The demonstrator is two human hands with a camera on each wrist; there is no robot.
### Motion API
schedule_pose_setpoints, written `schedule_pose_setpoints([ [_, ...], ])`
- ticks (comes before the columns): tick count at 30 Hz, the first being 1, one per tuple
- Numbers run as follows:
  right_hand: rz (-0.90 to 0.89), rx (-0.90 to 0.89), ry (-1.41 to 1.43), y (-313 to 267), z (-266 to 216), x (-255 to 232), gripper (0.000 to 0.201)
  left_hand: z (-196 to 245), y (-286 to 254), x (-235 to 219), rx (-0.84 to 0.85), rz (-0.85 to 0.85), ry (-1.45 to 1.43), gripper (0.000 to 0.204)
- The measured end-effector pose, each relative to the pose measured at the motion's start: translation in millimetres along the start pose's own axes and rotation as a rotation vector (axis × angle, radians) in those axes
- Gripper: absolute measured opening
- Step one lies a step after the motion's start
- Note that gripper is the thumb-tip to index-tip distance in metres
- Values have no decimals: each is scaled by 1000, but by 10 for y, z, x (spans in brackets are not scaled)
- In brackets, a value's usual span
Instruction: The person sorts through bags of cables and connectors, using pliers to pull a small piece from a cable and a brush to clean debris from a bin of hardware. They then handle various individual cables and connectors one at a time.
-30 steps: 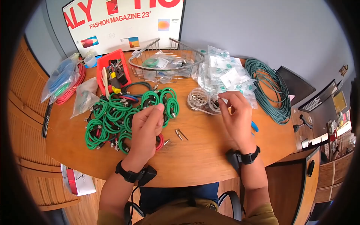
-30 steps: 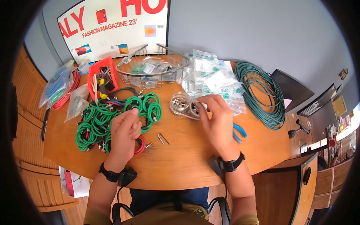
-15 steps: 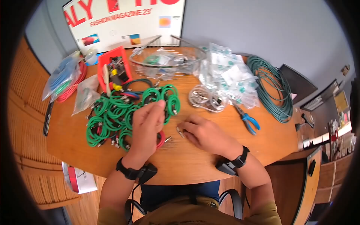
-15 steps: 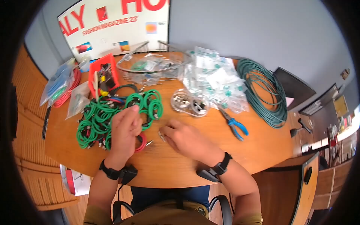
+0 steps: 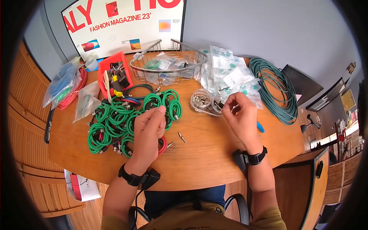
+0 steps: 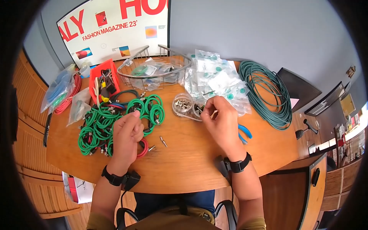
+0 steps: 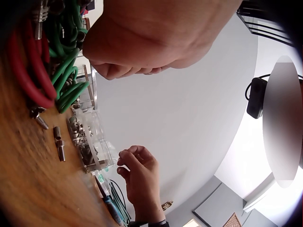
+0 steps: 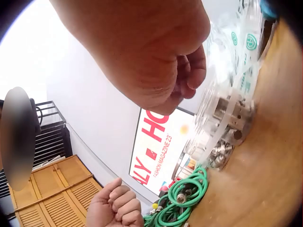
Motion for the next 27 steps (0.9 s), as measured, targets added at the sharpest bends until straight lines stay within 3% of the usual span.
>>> schedule_pose_setpoints([
  [5, 104, 131, -63, 46, 335, -371, 7, 32, -14, 5, 12, 3, -2, 38],
  [7, 35, 65, -90, 79, 350, -382, 9, 47, -17, 26, 18, -12, 4, 38],
  [8, -120, 101, -90, 48, 419, -262, 15, 39, -20, 22, 11, 1, 5, 39],
  [9, -113, 105, -96, 19, 435, -262, 15, 29, -17, 21, 2, 13, 7, 40],
  [12, -409, -1, -135, -119, 431, 89, 20, 41, -15, 5, 28, 42, -21, 43],
  [16, -421, -38, -244, -157, 461, 195, 14, 49, -26, 18, 28, 31, -30, 44],
  [22, -315, 41, -442, -214, 644, 169, 6, 76, -32, 36, 34, -14, 9, 40],
  [27, -442, 97, -519, -268, 706, 149, 12, 49, -18, 23, 24, -13, -20, 39],
])
Point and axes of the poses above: each hand's wrist, its own y-axis towards the middle knuckle, its own x-axis out of the palm, z = x × y, the point moved 10 cm from there along y, towards the middle knuckle, and after that the axes turned 11 degrees about -x, right-handed, at the moved point
